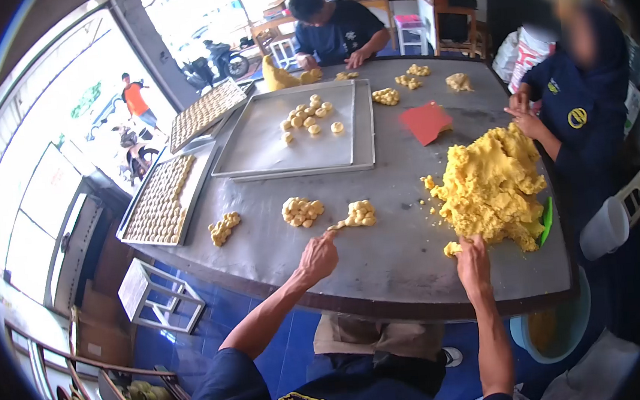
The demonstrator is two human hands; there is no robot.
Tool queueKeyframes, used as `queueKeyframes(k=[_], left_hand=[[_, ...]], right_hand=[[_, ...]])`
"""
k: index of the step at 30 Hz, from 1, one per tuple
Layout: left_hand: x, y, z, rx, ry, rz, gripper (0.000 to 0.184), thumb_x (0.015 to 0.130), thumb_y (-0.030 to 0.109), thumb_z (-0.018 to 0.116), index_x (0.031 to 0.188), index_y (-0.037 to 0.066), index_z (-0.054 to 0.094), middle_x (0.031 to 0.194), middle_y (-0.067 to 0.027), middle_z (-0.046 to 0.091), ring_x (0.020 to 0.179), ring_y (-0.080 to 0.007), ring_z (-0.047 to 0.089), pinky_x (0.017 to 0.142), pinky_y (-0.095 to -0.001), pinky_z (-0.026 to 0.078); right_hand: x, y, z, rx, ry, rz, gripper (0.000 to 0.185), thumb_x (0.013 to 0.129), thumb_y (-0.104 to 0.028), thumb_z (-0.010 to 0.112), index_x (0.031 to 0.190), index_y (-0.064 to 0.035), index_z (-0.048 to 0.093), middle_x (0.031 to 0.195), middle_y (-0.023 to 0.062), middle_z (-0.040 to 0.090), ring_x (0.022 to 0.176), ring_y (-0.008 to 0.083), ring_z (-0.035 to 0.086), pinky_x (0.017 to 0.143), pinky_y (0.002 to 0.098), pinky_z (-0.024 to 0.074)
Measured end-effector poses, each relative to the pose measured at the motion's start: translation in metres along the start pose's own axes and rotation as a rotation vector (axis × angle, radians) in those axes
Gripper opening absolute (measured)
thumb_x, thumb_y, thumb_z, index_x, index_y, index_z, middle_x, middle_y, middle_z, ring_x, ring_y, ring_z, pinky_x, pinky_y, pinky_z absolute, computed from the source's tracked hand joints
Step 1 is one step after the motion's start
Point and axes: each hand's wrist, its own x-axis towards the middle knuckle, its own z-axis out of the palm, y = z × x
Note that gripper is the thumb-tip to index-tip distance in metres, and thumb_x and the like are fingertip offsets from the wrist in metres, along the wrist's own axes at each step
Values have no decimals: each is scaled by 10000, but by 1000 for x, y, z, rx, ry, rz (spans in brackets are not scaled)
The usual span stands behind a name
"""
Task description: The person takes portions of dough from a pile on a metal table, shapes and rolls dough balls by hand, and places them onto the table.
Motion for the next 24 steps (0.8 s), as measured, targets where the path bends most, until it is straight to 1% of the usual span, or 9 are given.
queueKeyframes(k=[4, 7, 8, 11, 12, 15, 19, 22, 24], left_hand=[[-30, 2, -2, 57, -6, -32, 413, 864, 49, 466, 1266, -35, 517, 1093, -291, 641, 985, -454, 634, 922, -520, 490], [-46, 2, 4, -101, 139, 293, 404, 852, 2, 462, 1249, -35, 522, 1065, -246, 641, 986, -428, 630, 930, -485, 497], [-46, 4, 13, -136, 65, 285, 346, 879, 20, 526, 1222, -18, 545, 1050, -174, 643, 1026, -387, 619, 928, -441, 506], [-48, 41, 4, -196, -149, 250, 317, 908, 125, 606, 1200, 6, 574, 1085, -145, 663, 1078, -362, 618, 903, -437, 520], [-45, 30, 27, -121, -5, 329, 297, 925, 248, 648, 1135, 40, 617, 1104, -104, 686, 1123, -308, 624, 861, -440, 539], [-42, 29, 56, 189, 298, 623, 259, 949, 281, 628, 1067, 51, 643, 1101, -94, 700, 1134, -288, 633, 809, -444, 555], [-10, 63, 45, 252, 131, 426, 262, 951, 294, 614, 1050, 54, 646, 1201, -116, 654, 1277, -318, 519, 1066, -506, 416], [23, 51, 78, 228, 440, 545, 292, 929, 290, 600, 1078, 42, 642, 1321, -174, 539, 1325, -342, 436, 1153, -572, 269], [29, 48, 88, 278, 365, 626, 380, 937, 322, 558, 1149, 14, 626, 1351, -199, 490, 1355, -358, 384, 1169, -599, 207]], right_hand=[[-37, 14, 41, -252, 294, -148, 439, 887, 95, 530, 1324, 52, 559, 1442, 301, 389, 1245, 420, 487, 1042, 450, 450], [-55, 13, 35, -187, 139, -125, 443, 908, 85, 520, 1344, 17, 564, 1409, 251, 449, 1220, 422, 502, 1021, 451, 463], [-50, 18, 32, -139, 159, -143, 451, 913, 82, 526, 1353, -3, 568, 1331, 227, 528, 1169, 406, 542, 994, 445, 473], [-28, 8, 17, 46, 306, -48, 360, 876, 71, 600, 1232, 40, 646, 1160, 220, 623, 1051, 377, 610, 929, 443, 490], [-24, 12, 19, 42, 299, -70, 351, 864, 68, 617, 1212, 43, 654, 1137, 213, 631, 1036, 376, 613, 922, 441, 493], [-10, 28, 27, 14, 284, -137, 335, 827, 61, 659, 1161, 49, 674, 1073, 191, 652, 992, 368, 619, 897, 432, 500], [-7, 32, 23, -111, 194, -232, 308, 802, 52, 656, 1109, 54, 680, 959, 194, 635, 906, 360, 607, 835, 428, 499], [-2, 35, 16, -298, 52, -232, 243, 822, 38, 611, 1057, 62, 668, 935, 239, 586, 919, 394, 583, 831, 450, 490], [2, 37, 9, -236, 100, -223, 241, 830, 46, 591, 1060, 66, 663, 977, 255, 586, 968, 413, 574, 862, 469, 479]])
